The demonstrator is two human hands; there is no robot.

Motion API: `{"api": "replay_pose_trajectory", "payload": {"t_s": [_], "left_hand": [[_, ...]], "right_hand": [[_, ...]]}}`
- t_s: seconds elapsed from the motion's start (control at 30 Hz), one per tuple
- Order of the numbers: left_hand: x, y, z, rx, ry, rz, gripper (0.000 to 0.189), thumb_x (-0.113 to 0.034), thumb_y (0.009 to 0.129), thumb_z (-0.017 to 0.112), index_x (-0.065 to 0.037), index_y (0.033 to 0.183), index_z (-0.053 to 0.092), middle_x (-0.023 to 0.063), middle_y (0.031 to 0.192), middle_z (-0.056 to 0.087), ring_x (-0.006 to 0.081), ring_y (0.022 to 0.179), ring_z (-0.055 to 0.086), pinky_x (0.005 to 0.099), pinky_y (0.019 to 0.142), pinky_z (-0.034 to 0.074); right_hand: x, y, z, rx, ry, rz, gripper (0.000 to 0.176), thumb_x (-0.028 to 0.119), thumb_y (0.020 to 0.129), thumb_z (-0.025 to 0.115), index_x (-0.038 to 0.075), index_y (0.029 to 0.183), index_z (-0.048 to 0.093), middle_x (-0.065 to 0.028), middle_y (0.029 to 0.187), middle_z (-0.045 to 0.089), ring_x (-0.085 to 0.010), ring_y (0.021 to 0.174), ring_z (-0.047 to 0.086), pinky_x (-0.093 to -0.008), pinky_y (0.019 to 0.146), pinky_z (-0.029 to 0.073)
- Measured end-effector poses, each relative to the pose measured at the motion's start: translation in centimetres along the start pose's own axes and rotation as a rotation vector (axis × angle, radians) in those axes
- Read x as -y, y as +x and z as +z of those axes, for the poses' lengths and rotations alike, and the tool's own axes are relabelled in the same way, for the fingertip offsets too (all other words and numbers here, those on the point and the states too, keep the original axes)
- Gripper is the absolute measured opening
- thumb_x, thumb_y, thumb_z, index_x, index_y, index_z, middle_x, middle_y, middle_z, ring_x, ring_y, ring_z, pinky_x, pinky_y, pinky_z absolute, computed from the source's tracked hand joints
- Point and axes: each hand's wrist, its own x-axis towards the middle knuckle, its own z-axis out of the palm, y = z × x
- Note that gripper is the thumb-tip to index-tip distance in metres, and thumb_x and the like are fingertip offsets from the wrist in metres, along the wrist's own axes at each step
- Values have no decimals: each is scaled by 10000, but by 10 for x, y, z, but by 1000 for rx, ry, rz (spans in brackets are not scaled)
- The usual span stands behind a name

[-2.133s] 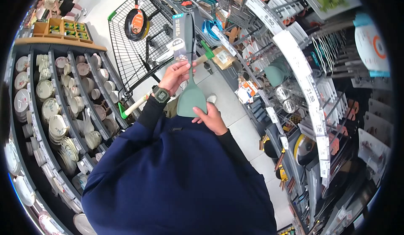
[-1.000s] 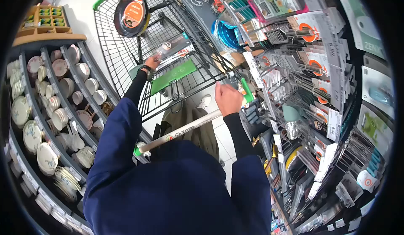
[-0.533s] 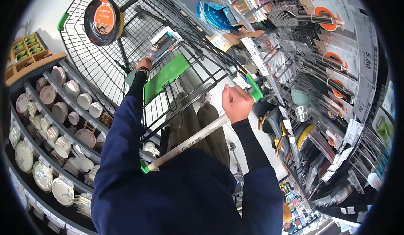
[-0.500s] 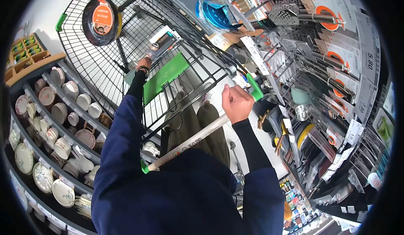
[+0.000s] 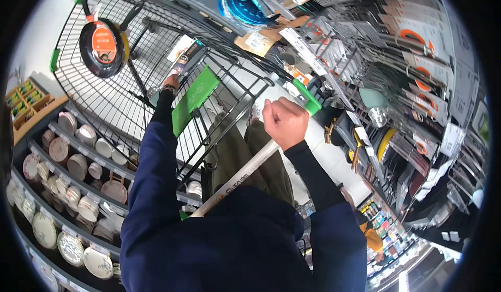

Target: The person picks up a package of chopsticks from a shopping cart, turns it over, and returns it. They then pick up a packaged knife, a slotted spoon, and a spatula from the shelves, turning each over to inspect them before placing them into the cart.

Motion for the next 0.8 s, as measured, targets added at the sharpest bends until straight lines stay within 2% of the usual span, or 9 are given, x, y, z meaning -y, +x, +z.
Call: {"api": "replay_pose_trajectory", "payload": {"t_s": [0.1, 0.23, 0.33, 0.4, 0.47, 0.53, 0.6, 0.7, 0.8], "left_hand": [[10, 7, 1, -49, -7, 153, 387, -212, 834, 577, -53, 1181, 640, 214, 1129, 671, 354, 1097, 629, 432, 902, 507], [7, -8, -4, -196, -266, 80, 362, -253, 812, 644, -107, 1143, 661, 150, 1031, 714, 331, 1025, 661, 410, 880, 518], [11, -22, -6, -116, -454, 50, 365, -290, 817, 685, -81, 1117, 683, 141, 984, 728, 273, 942, 698, 363, 817, 529], [-15, -71, -35, 28, -685, 64, 345, -220, 864, 670, -3, 1133, 662, 152, 977, 727, 188, 901, 708, 306, 773, 536], [-36, -115, -64, 81, -955, 157, 337, -129, 932, 597, 55, 1214, 571, 171, 1063, 690, 232, 942, 691, 315, 812, 558], [-46, -152, -91, 94, -1036, 258, 320, -116, 977, 539, 50, 1250, 535, 206, 1162, 644, 252, 1032, 660, 349, 905, 545], [-70, -203, -127, 32, -991, 290, 352, -138, 991, 531, 46, 1289, 503, 208, 1167, 646, 250, 1041, 654, 332, 908, 527], [-127, -291, -164, -67, -989, 300, 377, -245, 985, 570, 14, 1256, 536, 130, 1160, 666, 205, 1023, 650, 293, 877, 508], [-176, -353, -169, -128, -1089, 415, 237, -108, 978, 513, -23, 1187, 583, 98, 1122, 680, 192, 958, 671, 290, 826, 521]], "right_hand": [[0, -1, -4, -4, -5, -25, 338, 105, 811, 681, 49, 543, 483, -54, 530, 459, -260, 420, 469, -369, 427, 355], [-1, -3, -9, -22, 4, 3, 316, 131, 819, 671, 57, 552, 519, -55, 535, 476, -264, 436, 495, -373, 444, 394], [-2, -4, -11, -11, -28, -40, 295, 174, 828, 655, 77, 566, 558, -57, 548, 508, -272, 467, 532, -385, 461, 427], [1, -6, -14, -32, -25, -53, 283, 183, 832, 647, 83, 576, 579, -58, 550, 515, -270, 482, 550, -388, 469, 441], [-7, -9, -7, -140, 11, -130, 261, 220, 846, 623, 108, 610, 637, -63, 595, 585, -269, 550, 615, -398, 510, 493], [-13, -11, -10, -18, 2, -97, 254, 247, 844, 608, 127, 624, 652, -86, 693, 669, -288, 633, 657, -420, 583, 530], [-15, -12, -9, -36, -16, -139, 302, 277, 851, 555, 115, 609, 634, -91, 665, 632, -299, 621, 643, -438, 586, 517], [-8, -14, -23, 30, -65, -53, 326, 272, 857, 531, 74, 618, 633, -99, 677, 630, -317, 617, 637, -447, 597, 516], [-4, -18, -31, 29, -67, -38, 335, 268, 869, 529, 67, 627, 642, -99, 711, 651, -318, 660, 649, -443, 623, 523]]}}
